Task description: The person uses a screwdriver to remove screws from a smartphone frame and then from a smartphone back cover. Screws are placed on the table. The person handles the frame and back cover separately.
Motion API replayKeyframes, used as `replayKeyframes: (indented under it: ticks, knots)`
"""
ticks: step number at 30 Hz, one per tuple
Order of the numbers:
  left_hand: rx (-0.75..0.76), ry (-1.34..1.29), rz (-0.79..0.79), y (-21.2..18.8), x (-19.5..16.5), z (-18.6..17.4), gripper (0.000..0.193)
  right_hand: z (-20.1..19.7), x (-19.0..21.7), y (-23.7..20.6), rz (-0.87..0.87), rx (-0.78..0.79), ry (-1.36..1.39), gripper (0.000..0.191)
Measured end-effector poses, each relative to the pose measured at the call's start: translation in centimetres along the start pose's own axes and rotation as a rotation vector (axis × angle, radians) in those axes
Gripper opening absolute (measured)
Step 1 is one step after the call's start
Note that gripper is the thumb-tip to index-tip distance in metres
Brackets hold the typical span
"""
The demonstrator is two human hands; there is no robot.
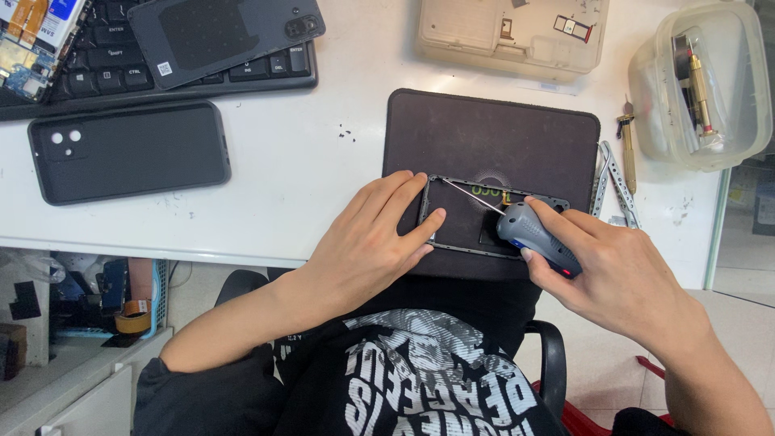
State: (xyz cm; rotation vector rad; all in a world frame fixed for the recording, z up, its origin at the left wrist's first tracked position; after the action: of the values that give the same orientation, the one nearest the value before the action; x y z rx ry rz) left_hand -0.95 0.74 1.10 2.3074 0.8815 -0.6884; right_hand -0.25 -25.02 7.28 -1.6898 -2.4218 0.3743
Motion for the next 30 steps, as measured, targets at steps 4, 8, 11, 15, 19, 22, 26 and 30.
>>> replayKeyframes:
  ticks: [4,8,11,15,19,22,26,30]
  knots:
    - [0.000,0.007,0.008,-0.05,0.00,-0.15,0.043,0.05,0.03,-0.23,-0.028,-0.047,0.006,0.063]
    - [-0.002,0.005,0.015,-0.04,0.08,-0.18,0.042,0.35,0.21,-0.04,-0.037,-0.064,0.027,0.060]
    - [-0.009,-0.009,0.025,0.11,0.09,-0.07,0.041,0.45,0.25,0.01,-0.018,-0.031,0.030,0.063]
    - [-0.004,-0.003,0.033,0.01,0.12,-0.30,0.041,0.07,0.15,-0.24,-0.042,-0.082,0.024,0.059]
    - [0.001,-0.003,0.040,0.05,0.12,-0.42,0.041,0.29,0.18,-0.28,-0.004,-0.037,0.037,0.063]
    - [0.004,0.002,0.039,0.04,0.01,-0.43,0.042,0.35,0.18,-0.34,-0.013,-0.051,0.034,0.062]
    - [0.008,0.015,0.039,0.06,0.03,-0.52,0.042,0.35,0.11,-0.38,-0.024,-0.076,0.035,0.059]
    - [0.013,0.018,0.038,0.10,0.01,-0.57,0.042,0.45,0.25,-0.35,-0.043,-0.097,0.058,0.059]
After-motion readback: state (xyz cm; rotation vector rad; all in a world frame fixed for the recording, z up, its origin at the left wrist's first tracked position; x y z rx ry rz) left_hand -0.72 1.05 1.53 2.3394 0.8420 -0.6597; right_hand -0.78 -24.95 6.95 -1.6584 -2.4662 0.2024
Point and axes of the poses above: each hand's wrist, its own y-axis towards the middle knuckle, its own z-axis out of the palm, x = y × z, the point moved 2 cm from there along y, towards the middle knuckle, and after that the axes turned 14 degrees about -y, right-handed, at the moved point
